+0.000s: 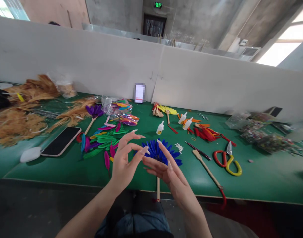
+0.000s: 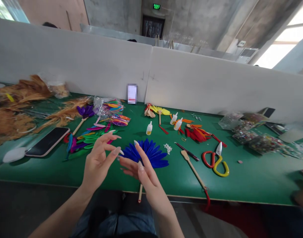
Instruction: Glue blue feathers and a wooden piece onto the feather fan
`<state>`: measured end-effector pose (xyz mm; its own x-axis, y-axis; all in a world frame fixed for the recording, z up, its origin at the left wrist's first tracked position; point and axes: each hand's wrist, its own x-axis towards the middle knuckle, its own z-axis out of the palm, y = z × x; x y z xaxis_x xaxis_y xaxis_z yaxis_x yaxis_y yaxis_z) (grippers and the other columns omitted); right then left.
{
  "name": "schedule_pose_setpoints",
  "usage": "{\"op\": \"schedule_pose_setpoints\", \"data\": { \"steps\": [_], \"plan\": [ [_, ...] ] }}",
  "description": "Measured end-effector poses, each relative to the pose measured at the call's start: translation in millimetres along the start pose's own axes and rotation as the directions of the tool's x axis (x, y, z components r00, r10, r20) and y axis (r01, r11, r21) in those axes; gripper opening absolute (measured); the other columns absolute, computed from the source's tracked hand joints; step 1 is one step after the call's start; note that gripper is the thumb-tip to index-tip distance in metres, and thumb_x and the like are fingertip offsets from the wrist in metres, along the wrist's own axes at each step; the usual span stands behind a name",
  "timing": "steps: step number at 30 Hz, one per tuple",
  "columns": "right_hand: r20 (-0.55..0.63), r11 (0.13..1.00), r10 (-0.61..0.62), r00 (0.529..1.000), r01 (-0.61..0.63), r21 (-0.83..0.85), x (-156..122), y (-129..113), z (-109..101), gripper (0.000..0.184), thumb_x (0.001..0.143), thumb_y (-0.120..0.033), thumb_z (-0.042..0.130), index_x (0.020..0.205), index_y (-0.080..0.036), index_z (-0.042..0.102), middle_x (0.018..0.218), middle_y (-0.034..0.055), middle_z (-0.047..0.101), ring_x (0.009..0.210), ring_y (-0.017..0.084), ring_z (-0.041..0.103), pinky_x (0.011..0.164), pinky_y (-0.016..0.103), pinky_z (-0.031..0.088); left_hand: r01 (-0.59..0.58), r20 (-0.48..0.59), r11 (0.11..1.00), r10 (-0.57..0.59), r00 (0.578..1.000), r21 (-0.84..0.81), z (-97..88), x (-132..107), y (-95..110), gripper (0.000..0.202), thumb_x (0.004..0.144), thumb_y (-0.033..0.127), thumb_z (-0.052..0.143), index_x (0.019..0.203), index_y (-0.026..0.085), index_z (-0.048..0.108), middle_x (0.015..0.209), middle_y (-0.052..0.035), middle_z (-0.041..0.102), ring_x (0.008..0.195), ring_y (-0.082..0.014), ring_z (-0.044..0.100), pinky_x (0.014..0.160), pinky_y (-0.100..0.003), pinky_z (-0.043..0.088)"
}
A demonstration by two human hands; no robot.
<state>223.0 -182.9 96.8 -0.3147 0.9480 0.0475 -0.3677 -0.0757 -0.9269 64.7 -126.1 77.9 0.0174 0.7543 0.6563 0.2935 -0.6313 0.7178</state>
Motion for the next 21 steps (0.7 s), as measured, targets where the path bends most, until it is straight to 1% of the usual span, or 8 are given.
{"op": "schedule_pose_setpoints", "data": {
  "steps": [4, 6, 10, 13, 15, 17, 19, 21],
  "plan": [
    [0.014, 0.999, -0.001, 1.0, 0.0, 0.038, 1.7, 5.2, -1.7, 0.049, 0.095, -0.046, 0.042, 0.142, -0.034, 0.034, 0.132, 0.0057, 0.058, 0.126, 0.024, 0.05, 0.105, 0.048, 0.036, -0.004, -0.014, 0.998, 0.005, 1.0, 0.06, -1.5, 4.6, 1.3, 0.011, 0.085, 0.023, 0.061, 0.074, 0.021, 0.062, 0.108, -0.0038, 0.058, 0.115, -0.0224, 0.053, 0.101, -0.043, 0.041],
    [-0.021, 1.0, -0.005, 1.0, 0.005, 0.021, 2.2, 9.5, -2.5, 0.045, 0.094, -0.043, 0.046, 0.138, -0.034, 0.041, 0.132, 0.005, 0.058, 0.125, 0.024, 0.05, 0.105, 0.047, 0.037, -0.031, -0.005, 0.994, 0.032, 0.999, 0.106, -0.3, 6.0, 2.0, 0.011, 0.085, 0.024, 0.062, 0.074, 0.021, 0.062, 0.106, -0.0036, 0.059, 0.113, -0.022, 0.053, 0.099, -0.042, 0.043],
    [-0.093, 0.999, -0.032, 0.995, 0.029, -0.036, 4.1, 16.4, -4.5, 0.039, 0.093, -0.038, 0.05, 0.131, -0.032, 0.052, 0.13, 0.0048, 0.06, 0.122, 0.024, 0.053, 0.104, 0.046, 0.04, -0.128, 0.011, 0.962, 0.129, 0.992, 0.242, 5.1, 5.1, 2.1, 0.012, 0.086, 0.021, 0.059, 0.074, 0.02, 0.062, 0.102, -0.0037, 0.06, 0.111, -0.022, 0.052, 0.096, -0.04, 0.043],
    [-0.1, 0.998, -0.037, 0.994, 0.031, -0.059, 5.3, 19.8, -4.6, 0.036, 0.092, -0.037, 0.052, 0.128, -0.033, 0.055, 0.136, 0.002, 0.054, 0.123, 0.023, 0.052, 0.104, 0.044, 0.042, -0.196, 0.044, 0.937, 0.191, 0.981, 0.29, 9.9, 2.7, 2.5, 0.012, 0.086, 0.018, 0.058, 0.075, 0.02, 0.063, 0.1, -0.0042, 0.058, 0.113, -0.0229, 0.049, 0.097, -0.04, 0.041],
    [-0.102, 0.998, -0.033, 0.994, 0.027, -0.063, 5.2, 22.7, -2.5, 0.036, 0.091, -0.036, 0.054, 0.127, -0.035, 0.055, 0.14, -0.001, 0.049, 0.126, 0.022, 0.049, 0.105, 0.043, 0.041, -0.167, 0.038, 0.953, 0.162, 0.986, 0.254, 13.0, 0.9, 3.4, 0.014, 0.087, 0.018, 0.057, 0.075, 0.02, 0.062, 0.099, -0.0043, 0.058, 0.111, -0.022, 0.05, 0.096, -0.038, 0.042],
    [-0.098, 0.998, -0.031, 0.995, 0.025, -0.062, 4.3, 26.4, 1.4, 0.037, 0.091, -0.036, 0.054, 0.128, -0.037, 0.053, 0.141, -0.0029, 0.048, 0.128, 0.021, 0.046, 0.106, 0.042, 0.04, -0.086, 0.027, 0.98, 0.083, 0.996, 0.181, 15.6, -1.5, 4.6, 0.017, 0.089, 0.02, 0.054, 0.074, 0.02, 0.062, 0.099, -0.0045, 0.058, 0.106, -0.0198, 0.054, 0.09, -0.035, 0.046],
    [-0.084, 0.997, -0.041, 0.996, 0.035, -0.071, 2.4, 30.1, 6.3, 0.04, 0.092, -0.036, 0.053, 0.132, -0.037, 0.049, 0.141, -0.0032, 0.048, 0.13, 0.02, 0.044, 0.107, 0.041, 0.039, 0.004, 0.025, 0.992, -0.007, 1.0, 0.126, 16.9, -4.8, 5.5, 0.018, 0.09, 0.023, 0.052, 0.074, 0.02, 0.062, 0.1, -0.005, 0.058, 0.103, -0.0189, 0.056, 0.084, -0.032, 0.049],
    [-0.064, 0.992, -0.046, 0.997, 0.038, -0.123, -0.2, 32.6, 9.9, 0.043, 0.092, -0.036, 0.052, 0.135, -0.036, 0.045, 0.144, -0.0024, 0.045, 0.132, 0.02, 0.042, 0.109, 0.041, 0.037, 0.036, 0.029, 0.991, -0.04, 0.999, 0.128, 14.5, -8.8, 6.1, 0.018, 0.09, 0.023, 0.051, 0.076, 0.02, 0.063, 0.1, -0.0055, 0.058, 0.103, -0.0196, 0.056, 0.083, -0.031, 0.05]
  ]
}}
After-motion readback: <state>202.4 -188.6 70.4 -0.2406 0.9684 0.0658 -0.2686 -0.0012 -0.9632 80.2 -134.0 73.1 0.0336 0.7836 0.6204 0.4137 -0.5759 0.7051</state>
